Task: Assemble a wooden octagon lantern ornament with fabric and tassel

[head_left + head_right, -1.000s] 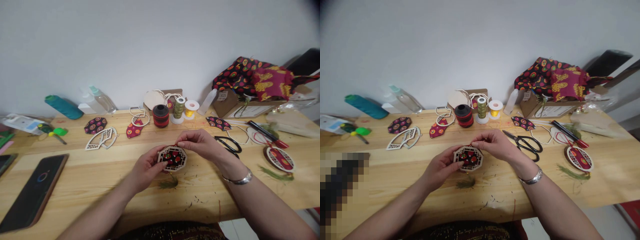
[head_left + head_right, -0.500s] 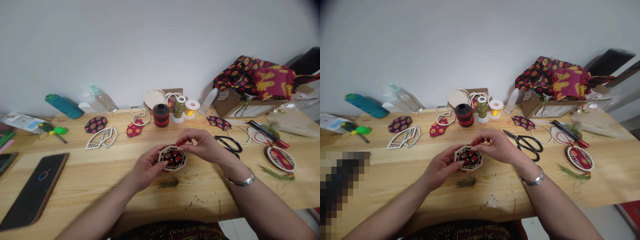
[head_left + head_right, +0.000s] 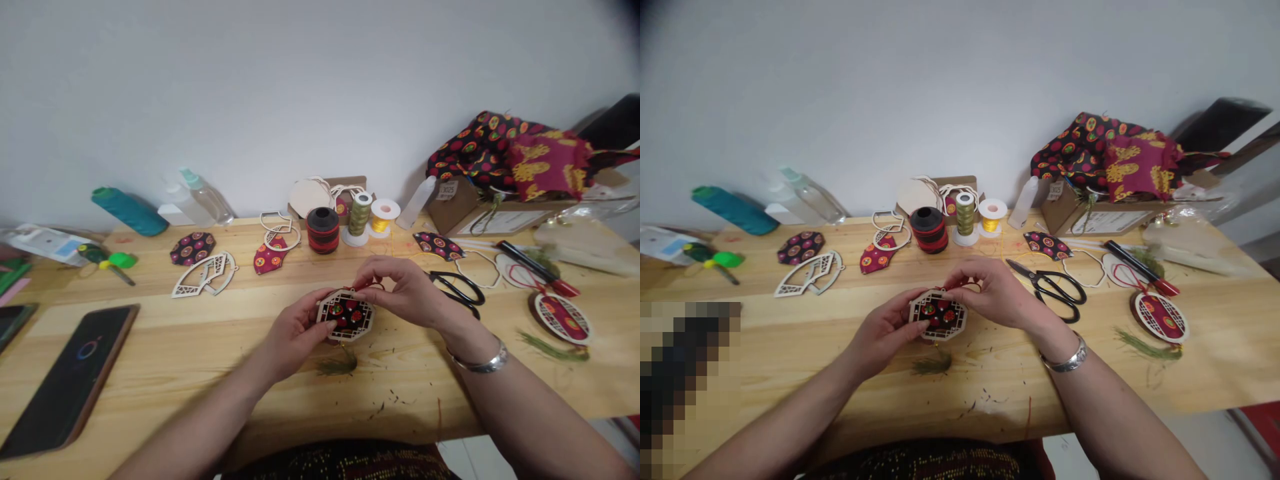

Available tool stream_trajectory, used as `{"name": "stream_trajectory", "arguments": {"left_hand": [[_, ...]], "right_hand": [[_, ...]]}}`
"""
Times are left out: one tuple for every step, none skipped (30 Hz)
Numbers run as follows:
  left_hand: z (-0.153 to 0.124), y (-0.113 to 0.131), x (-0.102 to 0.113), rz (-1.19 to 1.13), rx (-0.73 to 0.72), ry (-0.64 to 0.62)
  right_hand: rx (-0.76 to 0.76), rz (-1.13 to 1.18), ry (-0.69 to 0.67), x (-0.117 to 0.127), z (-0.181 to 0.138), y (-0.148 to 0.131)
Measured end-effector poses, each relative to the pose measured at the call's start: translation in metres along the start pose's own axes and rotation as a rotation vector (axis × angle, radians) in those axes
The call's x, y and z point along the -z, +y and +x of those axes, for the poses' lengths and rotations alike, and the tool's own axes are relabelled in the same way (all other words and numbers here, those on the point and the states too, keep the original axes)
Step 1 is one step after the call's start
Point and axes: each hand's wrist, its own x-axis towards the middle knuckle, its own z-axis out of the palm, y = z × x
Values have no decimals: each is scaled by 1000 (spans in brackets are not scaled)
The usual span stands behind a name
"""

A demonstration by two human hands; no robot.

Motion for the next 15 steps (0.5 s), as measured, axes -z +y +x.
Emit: {"name": "stream_trajectory", "arguments": {"left_hand": [[0, 0, 0, 4, -4, -1], [0, 0, 0, 9, -8, -3], [0, 0, 0, 15, -13, -4], [0, 0, 0, 20, -17, -5], [0, 0, -1, 24, -19, -4], [-1, 0, -1, 25, -18, -2], [-1, 1, -1, 23, -15, -4], [-1, 1, -1, 21, -12, -9], [-1, 1, -1, 20, -11, -17], [-1, 1, -1, 21, -14, -27], [-1, 1, 0, 24, -19, -41], [-2, 0, 0, 30, -23, -56], [-2, 0, 0, 36, -25, -70], [-2, 0, 0, 41, -24, -80], [-2, -1, 1, 46, -18, -88]], "right_hand": [[5, -9, 0, 0, 0, 0], [9, -15, -1, 0, 0, 0], [11, -16, -2, -1, -1, 0], [9, -13, -3, -1, -1, 0], [5, -7, -4, -1, -1, 0], [-3, 3, -6, -1, -1, 0], [-13, 14, -6, -1, -1, 1], [-29, 29, -8, -1, -1, 1], [-53, 52, -16, -1, -1, 1], [-85, 87, -32, 0, 0, 1], [-128, 135, -59, 1, 0, 1], [-179, 191, -94, 2, 0, 1], [-231, 251, -135, 4, 0, 1], [-277, 310, -173, 5, 0, 2], [-312, 363, -205, 7, 0, 2]]}}
